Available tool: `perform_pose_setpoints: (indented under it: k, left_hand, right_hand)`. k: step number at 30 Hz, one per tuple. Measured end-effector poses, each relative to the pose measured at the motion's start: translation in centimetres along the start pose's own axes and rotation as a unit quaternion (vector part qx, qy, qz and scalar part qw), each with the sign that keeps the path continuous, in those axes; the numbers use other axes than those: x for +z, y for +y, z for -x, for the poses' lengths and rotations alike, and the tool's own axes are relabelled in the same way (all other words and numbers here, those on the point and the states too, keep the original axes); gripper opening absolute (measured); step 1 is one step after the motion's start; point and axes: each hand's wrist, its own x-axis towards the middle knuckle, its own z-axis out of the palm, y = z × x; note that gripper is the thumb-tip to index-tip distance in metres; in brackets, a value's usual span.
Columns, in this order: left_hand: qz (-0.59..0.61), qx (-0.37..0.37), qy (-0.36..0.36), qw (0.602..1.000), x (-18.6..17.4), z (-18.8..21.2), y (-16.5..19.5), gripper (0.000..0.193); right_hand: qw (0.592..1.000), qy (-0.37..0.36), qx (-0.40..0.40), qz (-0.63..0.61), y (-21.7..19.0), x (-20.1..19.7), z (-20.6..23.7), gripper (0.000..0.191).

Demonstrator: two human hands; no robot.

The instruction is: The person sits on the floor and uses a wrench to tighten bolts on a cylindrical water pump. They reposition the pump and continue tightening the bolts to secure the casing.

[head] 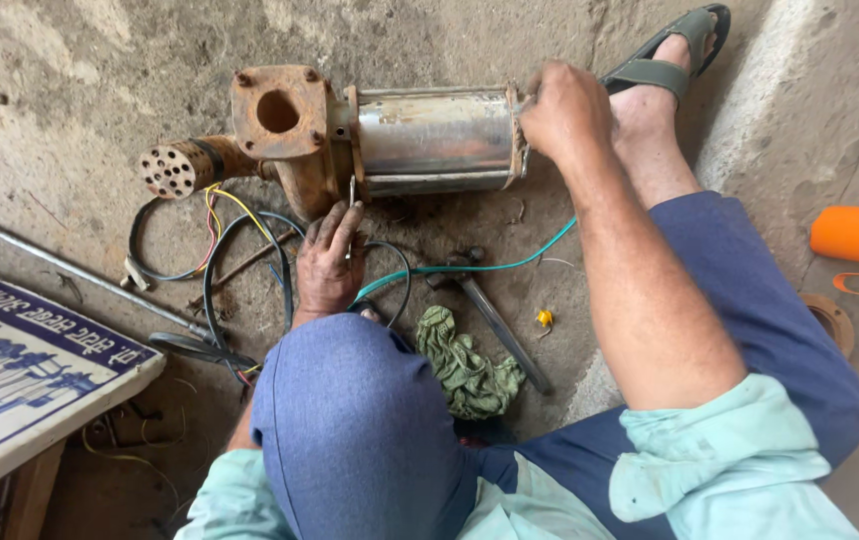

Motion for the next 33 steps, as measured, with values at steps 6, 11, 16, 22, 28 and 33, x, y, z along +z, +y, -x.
perform_pose_setpoints:
  k: [6, 11, 16, 22, 28, 33]
  left_hand:
    - [-0.049, 0.027, -0.06, 0.997, 0.3, 0.7, -1.8, 0.039]
    - [-0.2, 0.085, -0.223, 0.95, -0.4, -0.6, -2.7, 0.039]
    - [-0.183, 0.103, -0.249, 0.945, -1.9, -0.2, -2.1, 0.03]
    - [0.062, -0.07, -0.078, 0.993, -3.6, 0.5, 0.6, 0.026]
    - [0.174, -0.099, -0.018, 0.98, -7.1, -3.3, 0.8, 0.026]
    - [0.169, -0.157, -0.07, 0.971, -6.4, -5.4, 1.2, 0.031]
  right_hand:
    - [0.999, 0.028, 0.023, -0.025, -0.3, 1.3, 1.9, 0.026]
    - [0.998, 0.02, 0.037, -0.043, -1.2, 0.6, 2.5, 0.022]
    - [0.998, -0.009, 0.037, -0.054, -0.6, 1.0, 2.4, 0.025]
    - [0.999, 0.044, -0.011, -0.027, -0.8, 0.2, 2.6, 0.02]
    - [0.986, 0.147, -0.055, -0.058, -1.7, 0.1, 12.4, 0.012]
    - [0.987, 0.109, 0.031, -0.115, -1.9, 3.8, 19.4, 0.025]
